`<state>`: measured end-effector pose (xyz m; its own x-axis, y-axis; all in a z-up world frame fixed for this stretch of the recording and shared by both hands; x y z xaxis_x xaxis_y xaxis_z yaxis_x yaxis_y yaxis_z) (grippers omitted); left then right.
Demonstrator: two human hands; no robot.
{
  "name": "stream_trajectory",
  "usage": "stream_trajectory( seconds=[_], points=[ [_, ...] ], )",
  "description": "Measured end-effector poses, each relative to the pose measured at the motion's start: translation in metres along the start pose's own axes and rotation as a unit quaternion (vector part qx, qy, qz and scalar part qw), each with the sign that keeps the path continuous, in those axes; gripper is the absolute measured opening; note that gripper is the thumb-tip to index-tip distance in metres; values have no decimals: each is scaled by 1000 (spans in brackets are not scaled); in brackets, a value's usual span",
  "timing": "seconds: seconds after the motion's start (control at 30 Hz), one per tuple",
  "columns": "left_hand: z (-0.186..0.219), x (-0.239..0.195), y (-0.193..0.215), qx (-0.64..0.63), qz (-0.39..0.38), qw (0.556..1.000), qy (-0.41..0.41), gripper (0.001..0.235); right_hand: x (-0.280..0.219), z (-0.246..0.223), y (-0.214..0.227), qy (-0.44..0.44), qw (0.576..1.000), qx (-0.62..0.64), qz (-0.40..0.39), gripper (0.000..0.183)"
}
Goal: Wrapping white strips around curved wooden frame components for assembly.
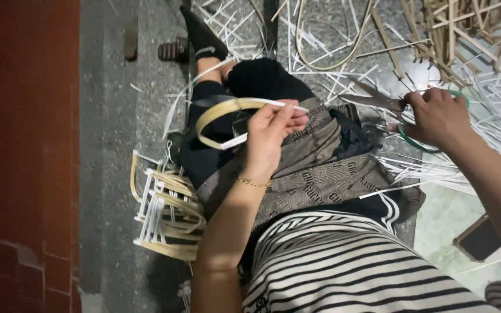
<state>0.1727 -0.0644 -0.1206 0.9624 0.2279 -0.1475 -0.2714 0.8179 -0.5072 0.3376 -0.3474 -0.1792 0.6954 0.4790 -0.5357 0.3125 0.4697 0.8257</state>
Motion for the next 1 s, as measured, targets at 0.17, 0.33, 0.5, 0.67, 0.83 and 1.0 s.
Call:
stream_trajectory(
  seconds=[0.17,0.33,0.5,0.67,0.83,1.0],
  points=[
    [-19,1,-3,-24,29,999,2,21,-52,-29,-11,150,937,312,51,76],
    [-26,-1,-12,-64,26,998,-7,20,-81,-64,7,221,868,441,54,72],
    [-32,-1,-12,-70,17,997,10,24,-93,-69,23,234,874,407,124,69],
    [-35,2,-10,-16,-9,1000,5,24,-87,-62,10,209,877,422,101,61],
    [-48,7,-7,33,-4,998,44,26,-67,-54,-30,158,886,434,38,55],
    [-72,13,10,26,27,997,72,27,-69,-71,-25,219,873,428,84,56]
  ],
)
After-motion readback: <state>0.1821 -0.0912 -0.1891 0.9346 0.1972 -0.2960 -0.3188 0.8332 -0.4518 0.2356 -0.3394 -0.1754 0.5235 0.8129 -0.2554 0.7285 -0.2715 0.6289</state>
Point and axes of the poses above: each hand's wrist, its own x-axis towards the middle knuckle, its own y-axis out of the back of the hand, z = x × y, the point moved 7 cm from there along x, towards the middle knuckle, and after that the axes turned 11 degrees about -z, right-handed, at the moved point
